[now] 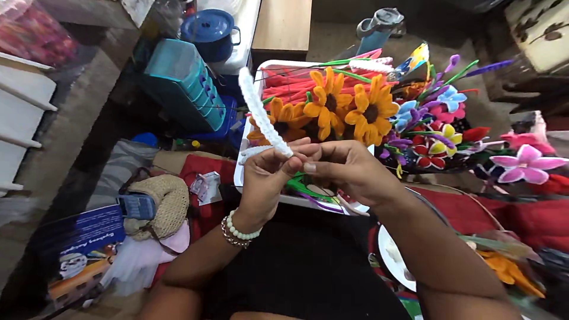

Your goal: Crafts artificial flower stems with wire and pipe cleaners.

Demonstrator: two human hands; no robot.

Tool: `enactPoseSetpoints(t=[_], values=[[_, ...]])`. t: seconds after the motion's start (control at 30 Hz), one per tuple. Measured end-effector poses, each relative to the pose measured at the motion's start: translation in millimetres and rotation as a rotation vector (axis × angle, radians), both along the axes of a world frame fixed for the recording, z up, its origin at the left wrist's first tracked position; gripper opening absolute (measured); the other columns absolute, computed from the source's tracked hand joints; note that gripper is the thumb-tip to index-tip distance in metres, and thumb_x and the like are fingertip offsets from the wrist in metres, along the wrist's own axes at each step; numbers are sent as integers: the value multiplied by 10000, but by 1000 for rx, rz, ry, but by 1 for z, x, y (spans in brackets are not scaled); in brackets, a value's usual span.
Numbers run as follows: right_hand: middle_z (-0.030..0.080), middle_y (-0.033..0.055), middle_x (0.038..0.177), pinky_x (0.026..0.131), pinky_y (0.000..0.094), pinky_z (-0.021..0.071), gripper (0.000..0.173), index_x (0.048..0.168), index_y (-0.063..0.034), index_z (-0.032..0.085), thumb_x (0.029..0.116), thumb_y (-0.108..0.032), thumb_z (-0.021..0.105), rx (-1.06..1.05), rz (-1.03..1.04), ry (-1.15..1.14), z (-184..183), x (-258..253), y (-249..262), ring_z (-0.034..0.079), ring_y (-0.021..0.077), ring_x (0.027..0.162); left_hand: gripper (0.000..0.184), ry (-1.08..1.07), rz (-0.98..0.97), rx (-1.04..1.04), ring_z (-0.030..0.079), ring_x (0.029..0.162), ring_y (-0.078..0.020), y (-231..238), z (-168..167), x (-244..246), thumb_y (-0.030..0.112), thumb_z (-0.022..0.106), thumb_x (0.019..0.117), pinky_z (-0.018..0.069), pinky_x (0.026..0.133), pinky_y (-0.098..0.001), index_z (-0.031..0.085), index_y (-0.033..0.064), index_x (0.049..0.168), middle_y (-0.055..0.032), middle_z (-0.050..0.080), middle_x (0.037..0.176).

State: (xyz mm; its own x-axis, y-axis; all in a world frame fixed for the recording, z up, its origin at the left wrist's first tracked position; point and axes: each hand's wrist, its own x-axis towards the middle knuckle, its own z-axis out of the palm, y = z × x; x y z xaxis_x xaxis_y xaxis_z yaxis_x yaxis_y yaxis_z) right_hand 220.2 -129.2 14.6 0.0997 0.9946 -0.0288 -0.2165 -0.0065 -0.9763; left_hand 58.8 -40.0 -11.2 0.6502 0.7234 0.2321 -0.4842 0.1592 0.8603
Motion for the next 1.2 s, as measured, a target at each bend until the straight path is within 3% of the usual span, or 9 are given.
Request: enactPoseSetpoints(t=[0.13, 0.27, 0.37, 0.47, 0.57, 0.67, 0.73, 0.97, 1.2], values=[[684, -41, 770, 597, 135, 491, 160, 963, -69, 763, 958, -84, 604, -90, 242, 217, -7, 12, 3, 580, -19, 635, 140, 6, -61, 36, 721, 1063, -156, -2, -2, -2, 238, 755, 928, 592, 923, -309, 767, 106, 972, -75, 760, 1121], [682, -67, 803, 630, 134, 497, 152, 899, -124, 743, 960, -92, 608, -46, 354, 313, -15, 11, 4, 592, -31, 681, 121, -29, -151, 52, 706, 1108, -158, -2, -4, -1, 244, 711, 963, 568, 976, -319, 762, 139, 929, -55, 765, 1099], [693, -41, 799, 630, 143, 506, 122, 964, -81, 760, 947, -85, 640, -2, 212, 225, -8, 4, 0, 597, -13, 673, 151, -50, -141, 54, 662, 1215, -197, -1, -4, 0, 258, 698, 970, 525, 1058, -360, 777, 130, 987, -68, 752, 1169], [669, -58, 768, 592, 145, 483, 60, 927, -110, 733, 944, -136, 681, 40, -4, 0, 0, -5, -7, 571, -12, 638, 270, -33, -55, 17, 696, 1140, -143, -4, -4, 1, 229, 739, 936, 567, 980, -293, 764, 96, 1169, -64, 737, 1235], [712, -70, 882, 648, 154, 535, 97, 973, -131, 735, 964, -219, 696, 166, -164, -294, 2, -13, -11, 636, -6, 734, 161, -47, 33, -1, 726, 1000, -91, -3, -6, 1, 178, 819, 854, 596, 880, -253, 792, 127, 1004, -21, 772, 1079], [738, -15, 1004, 749, 184, 597, 156, 982, -104, 736, 960, -254, 701, 262, -247, -457, 5, -17, -9, 704, 39, 888, 73, -83, 70, 132, 718, 1006, -88, 0, 0, -1, 99, 806, 865, 591, 887, -263, 773, 104, 930, -26, 771, 1036], [737, -8, 993, 731, 182, 594, 158, 969, -92, 742, 948, -245, 711, 308, -264, -485, 7, -17, -7, 700, 40, 874, 48, -98, 86, 203, 716, 1041, -122, 1, 5, -3, 51, 767, 894, 582, 935, -304, 756, 54, 940, -56, 767, 1040], [710, -82, 805, 588, 137, 514, 71, 943, -138, 769, 936, -146, 699, 141, 45, -30, 15, -1, -4, 609, -28, 650, 95, -133, -34, 231, 702, 1088, -131, -1, 15, -3, 143, 679, 983, 566, 976, -318, 746, 75, 980, -39, 761, 1066], [695, -102, 846, 646, 124, 498, 98, 970, -182, 769, 959, -246, 696, 50, 309, 316, -7, 7, 2, 605, -46, 724, 114, -60, -194, 55, 713, 953, -74, -2, 13, -2, 167, 666, 991, 588, 877, -267, 763, 118, 953, 4, 761, 979]])
